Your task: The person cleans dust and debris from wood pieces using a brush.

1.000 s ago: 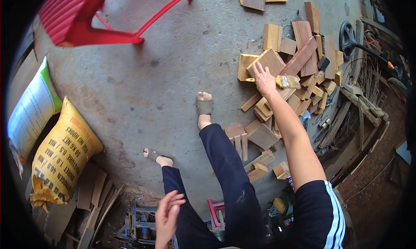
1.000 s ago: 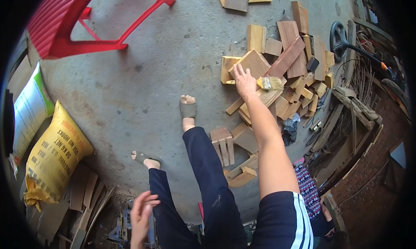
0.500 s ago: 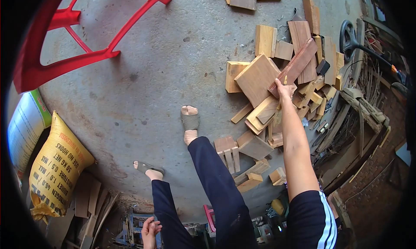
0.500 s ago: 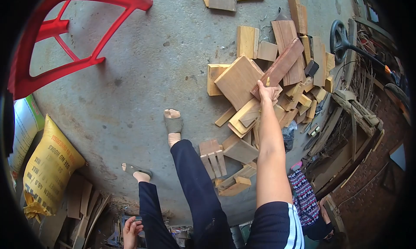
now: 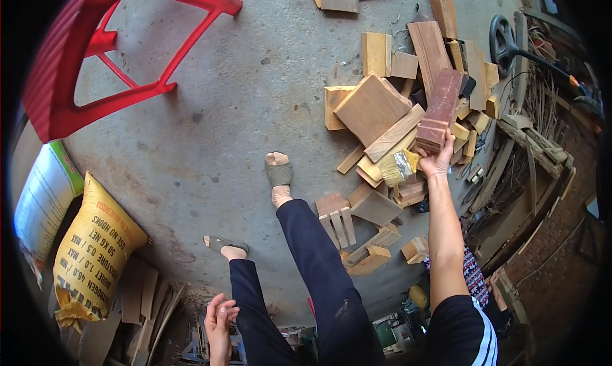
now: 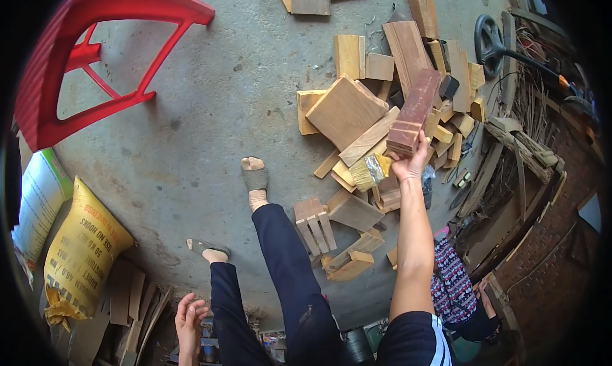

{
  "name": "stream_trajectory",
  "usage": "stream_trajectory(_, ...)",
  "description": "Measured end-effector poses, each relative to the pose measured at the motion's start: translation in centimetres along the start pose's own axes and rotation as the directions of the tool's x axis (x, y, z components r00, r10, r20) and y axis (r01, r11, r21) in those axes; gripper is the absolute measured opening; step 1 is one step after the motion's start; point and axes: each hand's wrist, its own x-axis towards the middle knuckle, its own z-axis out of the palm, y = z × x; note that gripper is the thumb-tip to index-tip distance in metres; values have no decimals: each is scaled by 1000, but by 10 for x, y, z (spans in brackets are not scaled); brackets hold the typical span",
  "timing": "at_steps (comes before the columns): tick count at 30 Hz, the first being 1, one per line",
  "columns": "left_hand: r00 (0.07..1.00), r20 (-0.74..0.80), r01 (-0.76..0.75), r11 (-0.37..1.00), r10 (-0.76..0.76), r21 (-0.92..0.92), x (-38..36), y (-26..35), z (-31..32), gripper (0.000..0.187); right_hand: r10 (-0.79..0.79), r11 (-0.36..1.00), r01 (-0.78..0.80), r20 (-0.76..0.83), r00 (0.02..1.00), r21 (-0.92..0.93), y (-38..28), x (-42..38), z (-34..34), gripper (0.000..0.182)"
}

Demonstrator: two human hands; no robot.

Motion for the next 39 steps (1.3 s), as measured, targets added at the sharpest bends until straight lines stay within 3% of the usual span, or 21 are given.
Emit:
stream_trajectory(5,999,6,41,999,-41,-1,-22,-11,-9,34,31,998,-33,41,999,47,-1,-74,26,64)
stream_trajectory(6,999,2,47,999,-47,-4,-29,-13,-11,34,152,986,-164,217,964,36,-1,-82,14,67)
stream_trajectory(8,999,34,22,999,-21,-25,-41,-17,-14,35,230,972,-234,96,968,30,8,-118,37,69)
stream_trajectory(11,998,59,-36,999,38,-35,-52,-28,-26,37,491,863,-505,287,822,-28,18,-149,45,73)
stream_trajectory(13,994,80,-73,996,78,-59,-67,-27,-19,37,460,875,-427,117,880,-229,22,-194,84,81)
stream_trajectory(16,973,160,-162,986,167,-44,-92,-7,-8,40,630,534,-330,106,770,-778,14,-263,150,72)
stream_trajectory(18,909,312,-227,957,275,-184,-108,2,2,64,603,565,19,429,672,-825,19,-339,207,70)
stream_trajectory(19,877,361,-214,930,317,-298,-118,7,6,78,546,461,259,501,672,-849,32,-374,217,76)
stream_trajectory(20,847,378,-186,875,373,-446,-131,10,11,84,493,329,480,582,646,-813,48,-415,226,81)
stream_trajectory(22,795,420,-52,739,438,-672,-139,-2,8,87,612,-183,742,516,599,-645,56,-520,278,84)
stream_trajectory(23,816,376,3,647,439,-762,-149,-14,-12,82,576,-206,826,617,536,-525,75,-559,277,88)
stream_trajectory(25,830,267,-5,485,490,-875,-161,-36,-67,77,578,-137,915,719,385,-380,97,-613,284,79)
stream_trajectory(27,624,447,332,300,641,-894,-181,-83,-139,63,591,27,961,780,206,-275,120,-659,279,61)
stream_trajectory(28,627,370,281,243,686,-928,-188,-112,-169,63,578,115,965,806,129,-237,134,-678,277,50)
stream_trajectory(29,607,328,299,175,724,-938,-195,-147,-199,63,472,163,959,872,132,-234,149,-700,276,33)
stream_trajectory(31,573,276,359,67,772,-931,-210,-228,-248,66,327,85,987,939,103,-138,181,-745,281,29)
stream_trajectory(33,579,154,235,17,800,-972,-235,-304,-289,67,227,-3,991,965,-130,134,214,-788,284,30)
stream_trajectory(35,631,51,41,32,774,-999,-260,-382,-319,66,292,-68,967,932,-215,244,246,-837,284,33)
stream_trajectory(36,648,-92,-28,-97,756,-995,-270,-422,-326,66,273,102,980,943,-192,171,267,-870,276,29)
stream_trajectory(38,644,-68,-109,3,762,-994,-288,-501,-344,62,249,184,906,873,-419,382,317,-923,267,10)
stream_trajectory(39,656,-197,-175,-107,729,-979,-302,-541,-349,62,250,143,866,829,-500,479,343,-949,260,12)
